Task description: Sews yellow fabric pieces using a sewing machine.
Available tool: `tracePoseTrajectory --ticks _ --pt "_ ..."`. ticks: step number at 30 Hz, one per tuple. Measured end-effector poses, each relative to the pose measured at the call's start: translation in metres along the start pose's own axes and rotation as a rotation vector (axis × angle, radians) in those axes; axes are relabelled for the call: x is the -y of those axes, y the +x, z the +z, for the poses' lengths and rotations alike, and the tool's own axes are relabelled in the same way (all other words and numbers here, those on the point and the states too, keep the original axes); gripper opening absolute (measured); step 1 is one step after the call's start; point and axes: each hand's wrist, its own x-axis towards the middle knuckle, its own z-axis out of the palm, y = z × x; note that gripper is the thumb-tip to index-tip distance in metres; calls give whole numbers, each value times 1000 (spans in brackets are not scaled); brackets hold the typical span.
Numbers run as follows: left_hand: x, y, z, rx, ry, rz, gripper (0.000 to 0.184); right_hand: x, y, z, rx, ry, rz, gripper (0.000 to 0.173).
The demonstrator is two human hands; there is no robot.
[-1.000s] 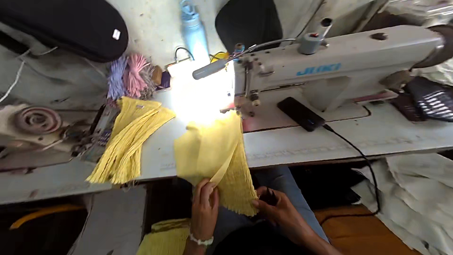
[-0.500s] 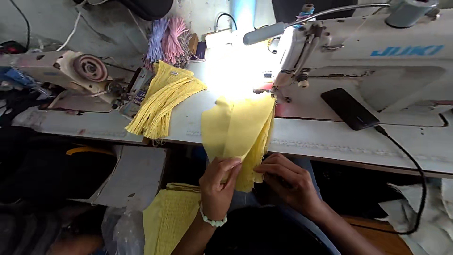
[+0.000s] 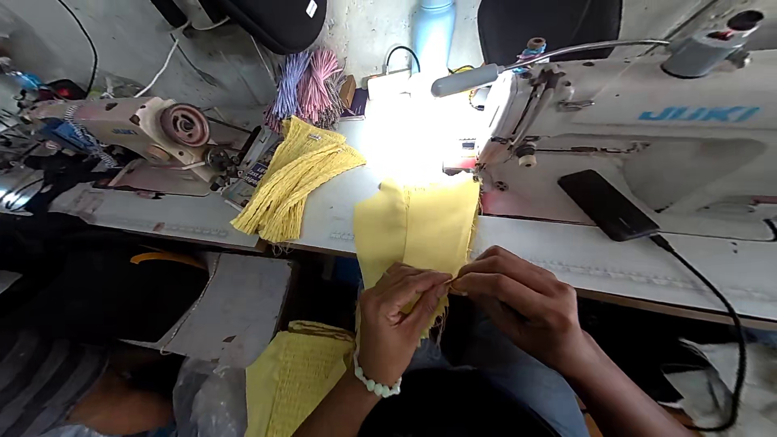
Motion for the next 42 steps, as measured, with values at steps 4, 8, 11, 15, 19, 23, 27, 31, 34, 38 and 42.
tracePoseTrajectory --ticks 4,8,11,15,19,23,27,31,34,38,42 --pt "-6 6 1 20 123 69 12 1 4 -5 21 -13 -30 10" --pt "-12 10 3 31 272 173 14 4 6 -8 -19 -31 35 5" --pt "-11 10 5 43 400 252 26 6 3 -7 -67 -5 115 12" --pt "-7 10 9 -4 447 316 15 9 0 -3 -116 17 208 21" --pt "-6 14 0 56 468 314 9 10 -4 -5 -152 4 331 21" --pt "-3 27 -27 44 502 259 10 6 -42 -9 53 -118 494 30" --pt "8 48 -45 43 455 203 12 -27 -92 20 625 72 931 24" --pt "16 75 -65 94 435 183 11 -46 -112 51 462 264 1015 23" --pt "30 101 -86 139 473 142 14 -22 -108 54 203 279 821 21" --pt "42 120 -96 159 419 119 11 -9 -103 44 77 148 609 20" --pt "39 120 -92 176 388 150 11 -20 -111 39 360 190 992 18"
